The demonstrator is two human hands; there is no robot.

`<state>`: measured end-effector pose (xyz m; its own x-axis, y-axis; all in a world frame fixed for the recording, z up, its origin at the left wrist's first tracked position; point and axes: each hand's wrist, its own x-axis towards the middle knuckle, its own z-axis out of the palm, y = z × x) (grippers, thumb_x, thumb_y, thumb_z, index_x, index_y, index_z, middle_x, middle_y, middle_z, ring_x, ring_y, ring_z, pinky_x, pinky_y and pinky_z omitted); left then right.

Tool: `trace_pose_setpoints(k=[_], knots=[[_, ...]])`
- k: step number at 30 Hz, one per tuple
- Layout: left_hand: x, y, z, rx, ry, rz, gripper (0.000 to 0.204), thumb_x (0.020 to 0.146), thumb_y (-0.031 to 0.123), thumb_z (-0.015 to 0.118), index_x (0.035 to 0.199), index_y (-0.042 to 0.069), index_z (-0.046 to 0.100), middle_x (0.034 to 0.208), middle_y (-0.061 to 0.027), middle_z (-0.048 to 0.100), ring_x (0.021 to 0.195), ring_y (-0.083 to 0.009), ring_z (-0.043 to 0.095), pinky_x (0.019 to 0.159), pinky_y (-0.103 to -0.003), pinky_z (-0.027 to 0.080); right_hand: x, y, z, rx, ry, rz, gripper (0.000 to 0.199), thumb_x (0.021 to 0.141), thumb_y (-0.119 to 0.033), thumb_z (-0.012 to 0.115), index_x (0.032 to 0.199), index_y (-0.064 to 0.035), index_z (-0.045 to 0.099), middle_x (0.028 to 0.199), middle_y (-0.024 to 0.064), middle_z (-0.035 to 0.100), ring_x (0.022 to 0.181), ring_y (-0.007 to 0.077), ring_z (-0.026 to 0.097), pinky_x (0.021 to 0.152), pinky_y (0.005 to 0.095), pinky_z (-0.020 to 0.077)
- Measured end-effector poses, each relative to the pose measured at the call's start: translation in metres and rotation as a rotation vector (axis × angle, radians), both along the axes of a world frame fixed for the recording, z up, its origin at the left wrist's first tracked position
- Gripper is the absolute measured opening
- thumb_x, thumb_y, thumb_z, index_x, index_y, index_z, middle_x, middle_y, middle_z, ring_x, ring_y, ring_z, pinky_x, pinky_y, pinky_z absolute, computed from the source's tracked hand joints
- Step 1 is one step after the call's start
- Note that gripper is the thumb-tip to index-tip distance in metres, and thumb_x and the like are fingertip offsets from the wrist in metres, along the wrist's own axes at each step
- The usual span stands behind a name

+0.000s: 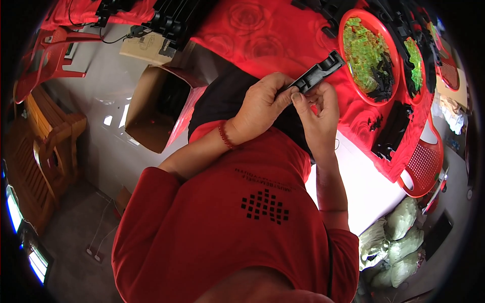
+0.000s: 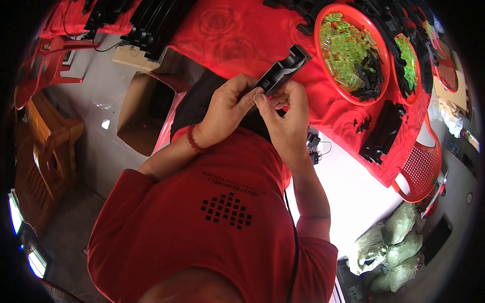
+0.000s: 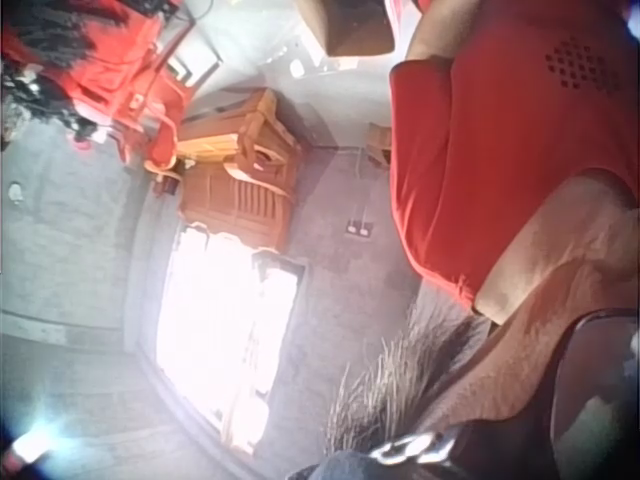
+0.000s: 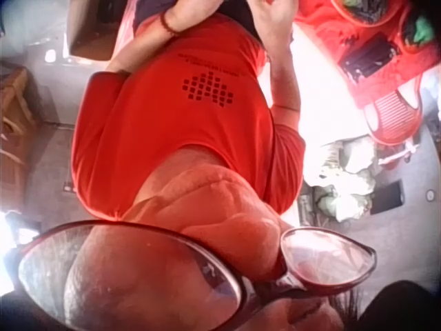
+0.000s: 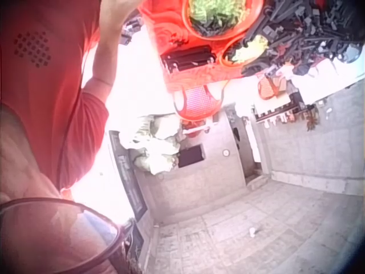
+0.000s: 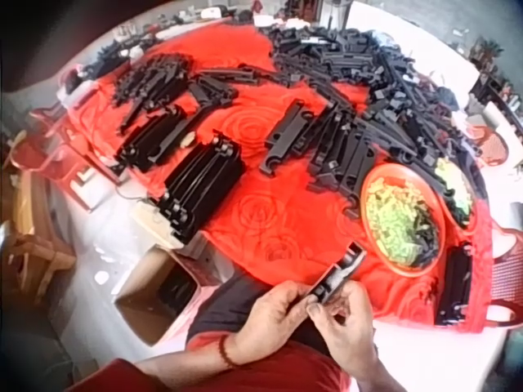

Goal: The person assembles plastic components by fitting small plastic pieces into black plastic casings by hand.

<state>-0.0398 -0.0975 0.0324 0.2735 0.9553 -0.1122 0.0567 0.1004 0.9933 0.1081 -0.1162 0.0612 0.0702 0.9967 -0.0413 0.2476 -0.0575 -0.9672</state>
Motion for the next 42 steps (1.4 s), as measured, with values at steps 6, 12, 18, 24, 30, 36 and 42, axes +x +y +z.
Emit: trace_pose_setpoints(k=[6,12,18,24,30,36,42], knots=[[0.005,-0.002,-0.01,-0.078,-0.384,0.095,0.019,0.091,0.016,0.068,0.101,0.0,0.065,0.083,-0.0065,0.063,0.076,-0.0144,0.061,0.071,-0.028,0.05,-0.003,-0.004,0.001,0.103,-0.105,0.016,0.026,0.085,-0.008,0.074,0.097,-0.0026,0.052,0.089,0.0041,0.054,0.076,0.0125,0.054,0.073,0.0277,0.0456],[-0.001,-0.002,-0.008,0.03,-0.235,0.06,0.018,0.089,0.018,0.071,0.094,0.001,0.066,0.082,-0.0055,0.062,0.078,-0.0136,0.06,0.069,-0.027,0.049,-0.009,-0.015,0.001,0.167,-0.099,-0.006,0.027,0.083,-0.006,0.075,0.096,-0.0028,0.052,0.085,0.0041,0.053,0.074,0.0138,0.054,0.07,0.029,0.0445],[-0.001,-0.001,-0.009,0.001,-0.204,0.03,0.017,0.088,0.017,0.071,0.091,0.001,0.066,0.083,-0.0045,0.062,0.081,-0.0139,0.059,0.072,-0.027,0.048,-0.007,-0.018,-0.008,0.088,-0.056,-0.05,0.029,0.081,-0.005,0.077,0.095,-0.0036,0.052,0.085,0.0045,0.054,0.073,0.0138,0.054,0.068,0.0295,0.0442],[0.001,-0.006,-0.016,-0.146,-0.445,0.033,0.014,0.087,0.015,0.072,0.089,0.003,0.066,0.082,-0.003,0.061,0.08,-0.0137,0.056,0.072,-0.027,0.046,-0.012,-0.022,0.002,0.215,-0.211,-0.012,0.03,0.079,-0.005,0.078,0.095,-0.0037,0.052,0.087,0.006,0.054,0.073,0.0165,0.055,0.069,0.0303,0.0444],[-0.004,-0.01,-0.016,-0.057,-0.336,-0.002,0.014,0.088,0.015,0.072,0.087,0.003,0.065,0.081,-0.0008,0.059,0.078,-0.0106,0.053,0.07,-0.025,0.043,-0.015,-0.033,-0.005,0.25,-0.241,-0.026,0.034,0.077,-0.003,0.077,0.099,-0.0031,0.051,0.088,0.0083,0.053,0.073,0.0188,0.055,0.069,0.0317,0.0445],[-0.002,-0.005,-0.014,-0.105,-0.266,-0.063,0.012,0.089,0.013,0.07,0.092,0.002,0.066,0.083,-0.0011,0.06,0.079,-0.0113,0.054,0.072,-0.026,0.045,-0.007,-0.034,-0.018,0.092,-0.039,-0.087,0.033,0.078,-0.002,0.077,0.098,-0.0028,0.051,0.088,0.0074,0.054,0.071,0.0154,0.055,0.066,0.0297,0.0446],[-0.001,-0.008,-0.011,-0.119,-0.333,-0.096,0.016,0.091,0.011,0.067,0.103,0.001,0.068,0.087,-0.0029,0.063,0.083,-0.0122,0.057,0.077,-0.026,0.046,-0.006,-0.032,-0.009,0.166,-0.104,-0.054,0.031,0.079,-0.004,0.077,0.097,-0.0015,0.051,0.084,0.0054,0.054,0.07,0.0133,0.054,0.065,0.0287,0.0447]])
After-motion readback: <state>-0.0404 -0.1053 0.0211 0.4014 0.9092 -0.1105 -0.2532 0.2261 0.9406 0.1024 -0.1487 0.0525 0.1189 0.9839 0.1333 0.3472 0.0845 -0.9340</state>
